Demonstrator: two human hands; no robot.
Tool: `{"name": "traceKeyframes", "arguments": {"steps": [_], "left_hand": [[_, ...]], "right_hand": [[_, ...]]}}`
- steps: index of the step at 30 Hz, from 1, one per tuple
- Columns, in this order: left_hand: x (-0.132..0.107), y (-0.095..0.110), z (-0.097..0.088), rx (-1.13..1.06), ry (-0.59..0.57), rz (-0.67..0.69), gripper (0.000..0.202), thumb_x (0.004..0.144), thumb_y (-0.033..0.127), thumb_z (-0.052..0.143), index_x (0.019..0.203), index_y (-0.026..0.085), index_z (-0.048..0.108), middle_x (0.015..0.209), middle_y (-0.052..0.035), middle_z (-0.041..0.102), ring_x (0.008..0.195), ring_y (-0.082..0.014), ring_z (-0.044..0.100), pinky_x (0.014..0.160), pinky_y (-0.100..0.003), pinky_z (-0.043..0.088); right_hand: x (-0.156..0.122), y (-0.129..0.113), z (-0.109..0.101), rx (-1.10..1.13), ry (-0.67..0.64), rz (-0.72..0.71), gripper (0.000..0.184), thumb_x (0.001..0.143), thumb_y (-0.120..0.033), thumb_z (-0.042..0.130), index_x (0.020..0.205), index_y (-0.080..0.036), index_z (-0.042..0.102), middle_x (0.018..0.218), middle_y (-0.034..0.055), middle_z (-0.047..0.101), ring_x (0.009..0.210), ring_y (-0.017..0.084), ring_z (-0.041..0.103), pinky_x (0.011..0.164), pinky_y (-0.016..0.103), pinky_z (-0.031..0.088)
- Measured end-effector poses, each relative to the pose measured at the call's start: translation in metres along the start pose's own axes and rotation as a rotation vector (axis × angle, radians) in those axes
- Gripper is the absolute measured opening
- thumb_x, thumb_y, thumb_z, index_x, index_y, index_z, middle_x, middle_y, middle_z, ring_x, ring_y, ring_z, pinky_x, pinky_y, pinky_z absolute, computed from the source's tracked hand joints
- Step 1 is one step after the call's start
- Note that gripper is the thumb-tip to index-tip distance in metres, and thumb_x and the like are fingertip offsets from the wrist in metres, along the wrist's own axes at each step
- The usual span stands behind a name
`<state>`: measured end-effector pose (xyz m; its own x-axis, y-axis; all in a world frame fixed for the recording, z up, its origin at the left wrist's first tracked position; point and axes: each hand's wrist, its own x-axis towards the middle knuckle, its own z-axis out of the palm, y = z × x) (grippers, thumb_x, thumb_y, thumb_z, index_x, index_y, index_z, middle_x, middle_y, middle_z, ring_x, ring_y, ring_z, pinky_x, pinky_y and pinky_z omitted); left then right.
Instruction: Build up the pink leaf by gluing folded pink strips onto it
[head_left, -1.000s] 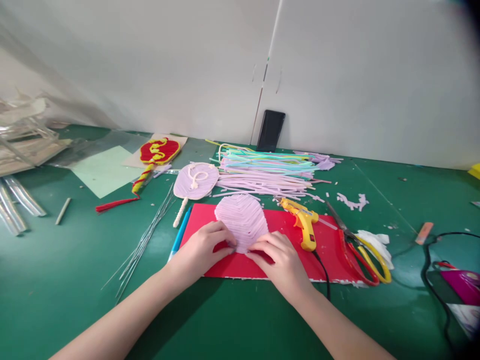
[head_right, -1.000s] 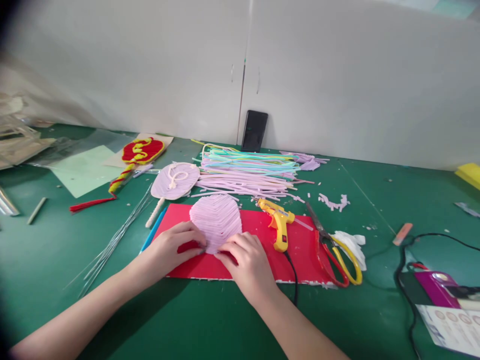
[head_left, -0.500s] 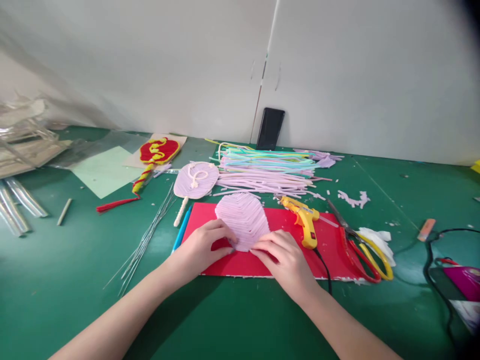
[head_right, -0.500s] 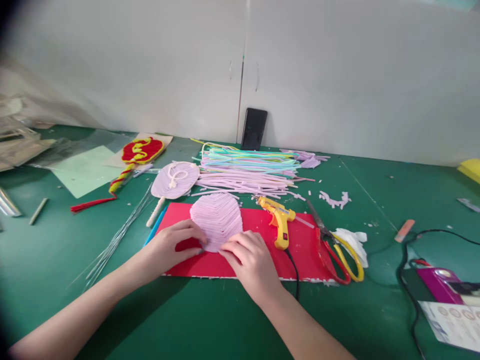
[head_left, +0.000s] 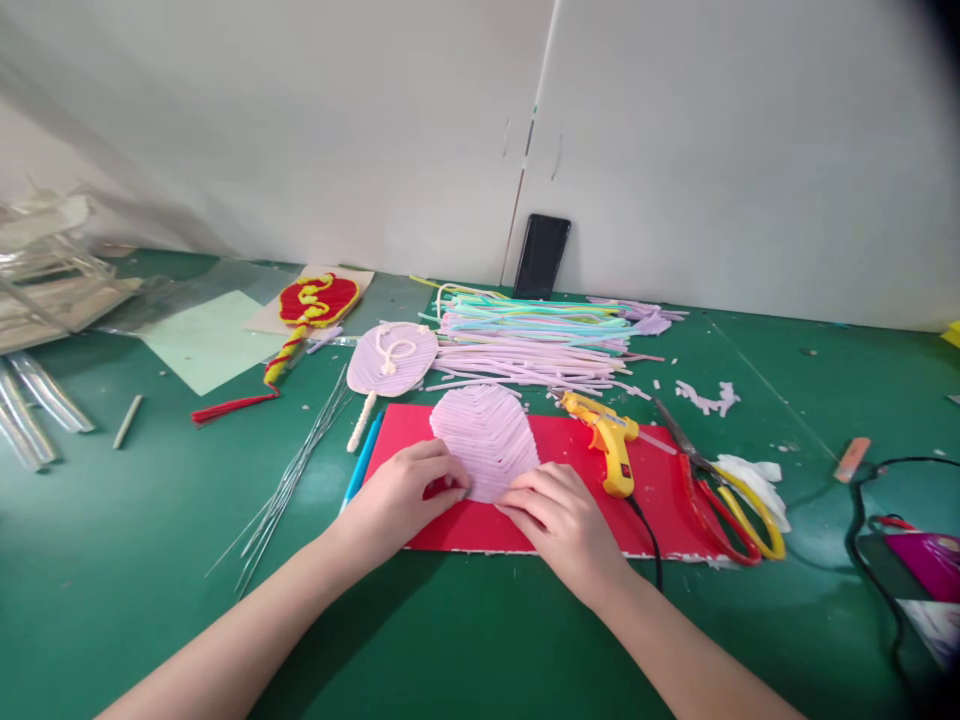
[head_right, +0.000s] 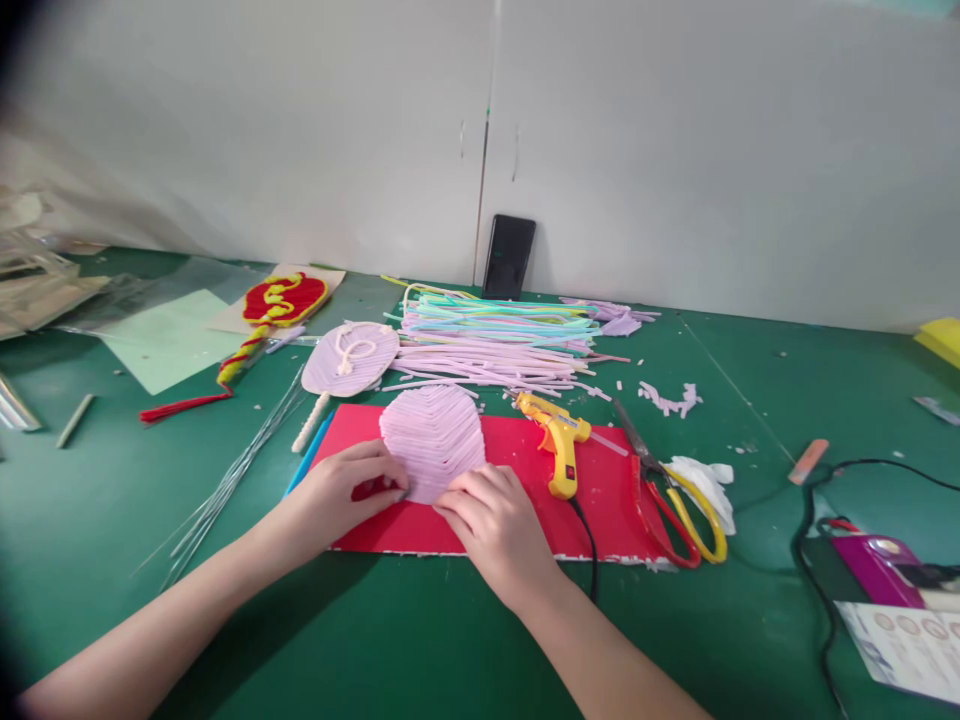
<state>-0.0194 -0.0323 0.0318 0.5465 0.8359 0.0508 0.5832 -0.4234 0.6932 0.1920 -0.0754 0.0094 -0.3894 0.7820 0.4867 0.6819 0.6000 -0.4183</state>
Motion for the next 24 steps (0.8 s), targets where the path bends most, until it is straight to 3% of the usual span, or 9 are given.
{"name": "traceKeyframes", "arguments": {"steps": [24], "left_hand": [[-0.0007, -0.0055, 0.0015, -0.042, 0.005, -0.001, 0.011, 0.08, 0.013, 0.058, 0.082, 0.02, 0.066, 0.084, 0.0001, 0.059, 0.076, -0.0113, 0.057, 0.07, -0.022, 0.045]], "right_hand": [[0.0014, 0.0013, 0.0016, 0.07, 0.078, 0.093, 0.008, 0.085, -0.023, 0.06, 0.086, -0.021, 0.068, 0.078, 0.0031, 0.066, 0.077, 0.016, 0.058, 0.073, 0.032, 0.046]]}}
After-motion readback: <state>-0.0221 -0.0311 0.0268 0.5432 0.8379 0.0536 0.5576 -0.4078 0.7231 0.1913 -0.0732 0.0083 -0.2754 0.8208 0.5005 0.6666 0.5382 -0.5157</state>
